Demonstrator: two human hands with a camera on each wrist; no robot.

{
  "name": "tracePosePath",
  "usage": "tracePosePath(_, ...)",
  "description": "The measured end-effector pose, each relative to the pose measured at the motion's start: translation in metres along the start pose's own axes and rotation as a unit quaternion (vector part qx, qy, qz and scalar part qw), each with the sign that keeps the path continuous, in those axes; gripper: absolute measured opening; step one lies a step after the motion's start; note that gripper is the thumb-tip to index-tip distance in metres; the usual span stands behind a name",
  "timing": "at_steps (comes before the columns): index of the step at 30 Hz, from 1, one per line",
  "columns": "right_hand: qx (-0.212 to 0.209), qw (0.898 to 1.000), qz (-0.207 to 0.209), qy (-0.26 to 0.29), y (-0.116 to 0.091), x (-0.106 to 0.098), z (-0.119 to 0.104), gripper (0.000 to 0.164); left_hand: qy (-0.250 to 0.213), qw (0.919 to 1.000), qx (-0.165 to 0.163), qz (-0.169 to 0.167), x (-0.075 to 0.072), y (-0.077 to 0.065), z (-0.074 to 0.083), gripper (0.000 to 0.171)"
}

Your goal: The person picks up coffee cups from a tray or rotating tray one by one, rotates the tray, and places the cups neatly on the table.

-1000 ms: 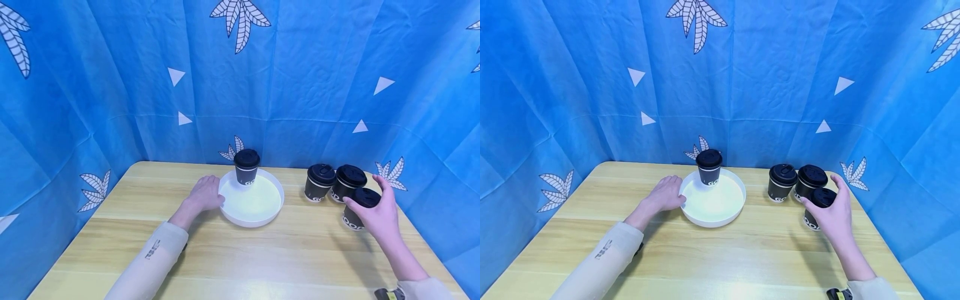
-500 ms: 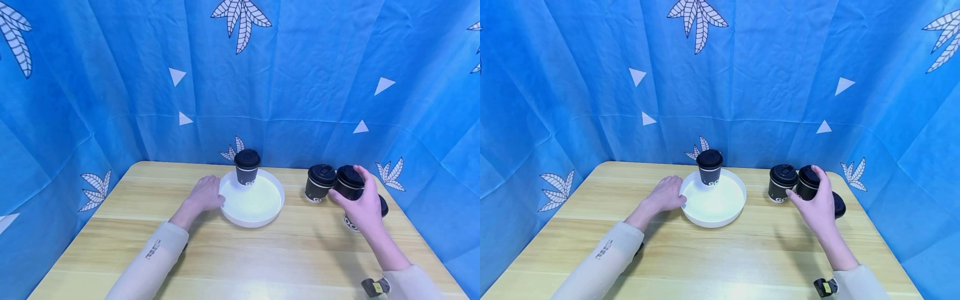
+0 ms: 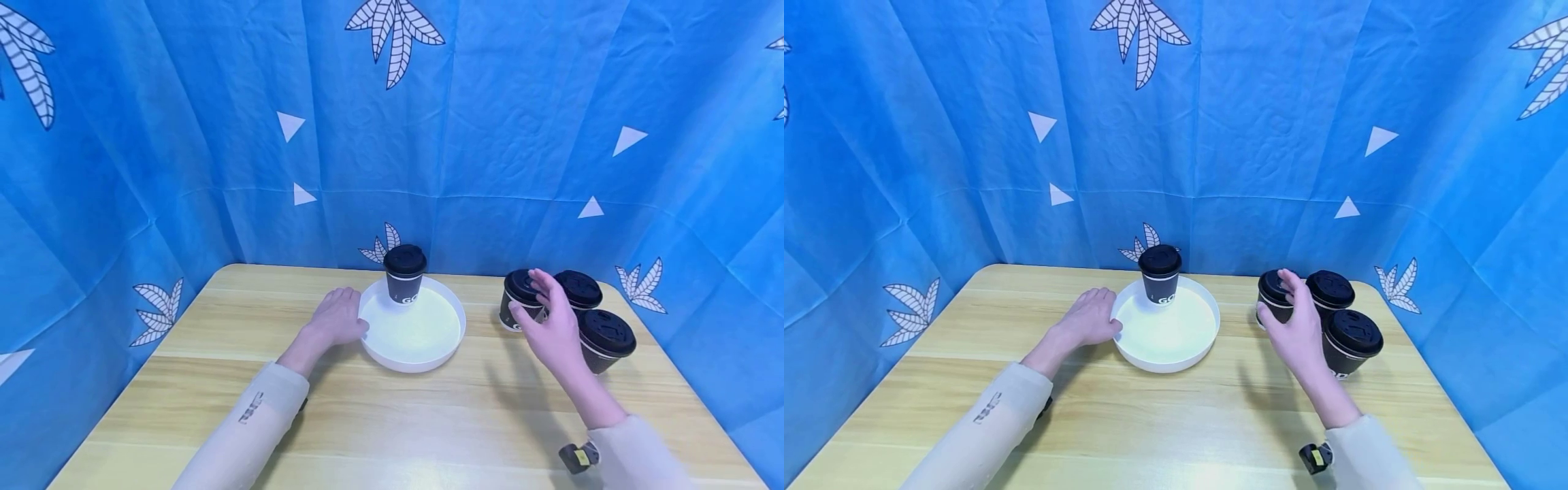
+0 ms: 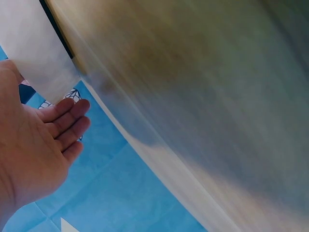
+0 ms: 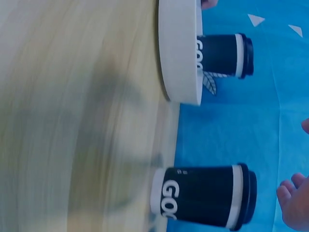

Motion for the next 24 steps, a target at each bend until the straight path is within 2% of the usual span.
tracePosePath(6, 0.006, 0.999, -0.013, 0.031, -0.002, 0.023, 0.001, 0.062, 0.005, 1.0, 0.005, 0.003, 0.0, 0.001, 0.001, 0.072)
tracePosePath(14, 0.068, 0.991, -0.084, 0.078, -0.008, 0.06, 0.013, 0.059, 0.004, 1.0, 0.001, 0.004, 0.002, 0.001, 0.0, 0.073)
tracePosePath(17, 0.088, 0.987, -0.11, 0.081, -0.009, 0.073, 0.018, 0.059, 0.005, 1.0, 0.001, 0.004, 0.003, 0.001, 0.0, 0.072)
tracePosePath(24, 0.121, 0.978, -0.165, 0.037, -0.012, 0.097, 0.029, 0.058, 0.006, 1.0, 0.001, 0.006, 0.003, 0.001, 0.0, 0.07)
Point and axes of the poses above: each hand's wrist, its own y-axis towards the middle knuckle, its own x-axis out of the palm, z = x × y, the point moved 10 cm from there along y, towards the middle knuckle, and after that the axes turned 6 degrees about -x, right-handed, at the moved point
